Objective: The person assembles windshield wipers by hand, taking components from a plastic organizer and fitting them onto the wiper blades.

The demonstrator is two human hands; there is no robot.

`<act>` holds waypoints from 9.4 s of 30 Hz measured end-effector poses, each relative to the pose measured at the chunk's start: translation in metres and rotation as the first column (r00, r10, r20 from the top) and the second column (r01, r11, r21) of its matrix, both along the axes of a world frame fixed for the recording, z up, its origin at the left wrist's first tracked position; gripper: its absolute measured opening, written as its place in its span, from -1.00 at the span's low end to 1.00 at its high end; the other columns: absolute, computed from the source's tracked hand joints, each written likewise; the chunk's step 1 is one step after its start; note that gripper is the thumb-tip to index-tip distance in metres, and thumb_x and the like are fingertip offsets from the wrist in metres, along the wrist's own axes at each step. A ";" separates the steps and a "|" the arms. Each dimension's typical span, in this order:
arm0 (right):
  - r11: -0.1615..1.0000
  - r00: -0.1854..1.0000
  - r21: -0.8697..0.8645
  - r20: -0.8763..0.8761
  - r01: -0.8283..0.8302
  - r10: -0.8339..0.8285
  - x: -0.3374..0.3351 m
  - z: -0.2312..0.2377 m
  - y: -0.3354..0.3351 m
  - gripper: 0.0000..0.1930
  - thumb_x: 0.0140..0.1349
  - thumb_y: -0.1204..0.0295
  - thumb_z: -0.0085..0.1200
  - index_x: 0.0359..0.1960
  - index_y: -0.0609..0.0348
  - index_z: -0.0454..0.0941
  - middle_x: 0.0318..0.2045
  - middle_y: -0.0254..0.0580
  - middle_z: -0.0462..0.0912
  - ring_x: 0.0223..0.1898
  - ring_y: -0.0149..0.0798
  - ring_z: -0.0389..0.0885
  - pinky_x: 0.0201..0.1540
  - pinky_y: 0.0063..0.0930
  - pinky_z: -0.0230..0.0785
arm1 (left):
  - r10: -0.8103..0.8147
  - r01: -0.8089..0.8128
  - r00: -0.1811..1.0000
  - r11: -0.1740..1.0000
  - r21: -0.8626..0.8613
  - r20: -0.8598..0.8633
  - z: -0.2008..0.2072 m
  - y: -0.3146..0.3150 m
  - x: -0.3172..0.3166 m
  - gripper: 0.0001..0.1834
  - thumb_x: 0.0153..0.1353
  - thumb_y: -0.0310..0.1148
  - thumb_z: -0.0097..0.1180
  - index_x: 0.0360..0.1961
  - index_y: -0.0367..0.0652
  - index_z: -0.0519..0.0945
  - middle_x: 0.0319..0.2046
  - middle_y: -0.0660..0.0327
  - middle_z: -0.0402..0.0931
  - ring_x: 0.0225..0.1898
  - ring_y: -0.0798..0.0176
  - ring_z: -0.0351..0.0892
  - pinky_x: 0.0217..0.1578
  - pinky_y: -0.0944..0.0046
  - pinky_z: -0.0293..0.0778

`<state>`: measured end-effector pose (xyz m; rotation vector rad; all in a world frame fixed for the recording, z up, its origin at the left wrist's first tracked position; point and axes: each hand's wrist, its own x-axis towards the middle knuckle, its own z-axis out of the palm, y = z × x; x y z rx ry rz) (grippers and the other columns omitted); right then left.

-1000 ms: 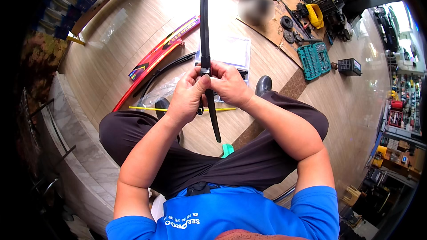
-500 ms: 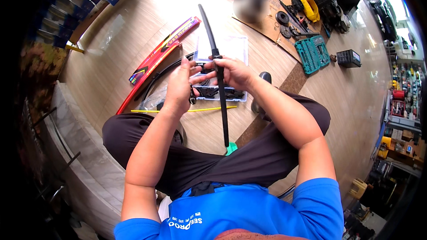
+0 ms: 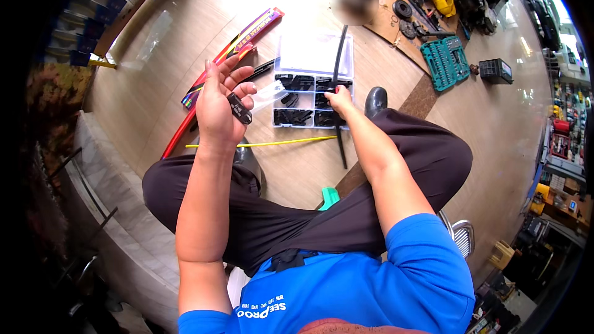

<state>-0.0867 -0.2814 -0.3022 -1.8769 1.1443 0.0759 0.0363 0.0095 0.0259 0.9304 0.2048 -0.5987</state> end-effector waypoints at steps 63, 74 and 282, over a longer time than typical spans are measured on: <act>0.868 0.911 0.488 0.393 -0.091 -0.125 0.141 0.209 0.046 -0.78 0.07 0.32 0.16 -0.31 0.15 0.68 -0.50 -0.35 0.57 -0.48 -0.44 0.48 -0.48 -0.51 0.38 | -0.854 -0.665 0.495 -0.252 0.703 0.162 -0.246 0.214 0.194 -0.48 -0.20 -0.43 0.24 -0.10 -0.13 0.44 -0.21 0.05 0.50 -0.09 -0.10 0.49 -0.13 -0.11 0.39; 0.286 0.412 -0.308 -0.517 -0.907 0.750 0.127 0.400 0.010 -0.54 -0.04 0.00 0.28 -0.17 0.01 0.66 -0.25 -0.13 0.68 -0.15 -0.07 0.64 -0.13 -0.19 0.49 | -0.906 -0.929 -0.091 0.226 0.291 0.414 0.038 0.173 0.166 -0.33 -0.14 -0.69 0.10 0.12 -0.18 0.34 0.06 0.04 0.39 0.22 -0.05 0.29 0.31 -0.09 -0.02; 0.446 0.935 0.839 0.354 -0.310 -0.017 0.040 0.375 0.084 -0.78 0.40 0.32 -0.05 -0.10 0.22 0.47 -0.42 -0.27 0.53 -0.51 -0.43 0.49 -0.53 -0.62 0.36 | -0.136 0.063 0.972 0.935 -0.350 -0.189 -0.039 -0.010 0.007 -0.54 0.46 0.01 -0.42 0.02 -0.07 0.39 -0.35 0.19 0.44 -0.33 0.19 0.41 -0.32 0.21 0.39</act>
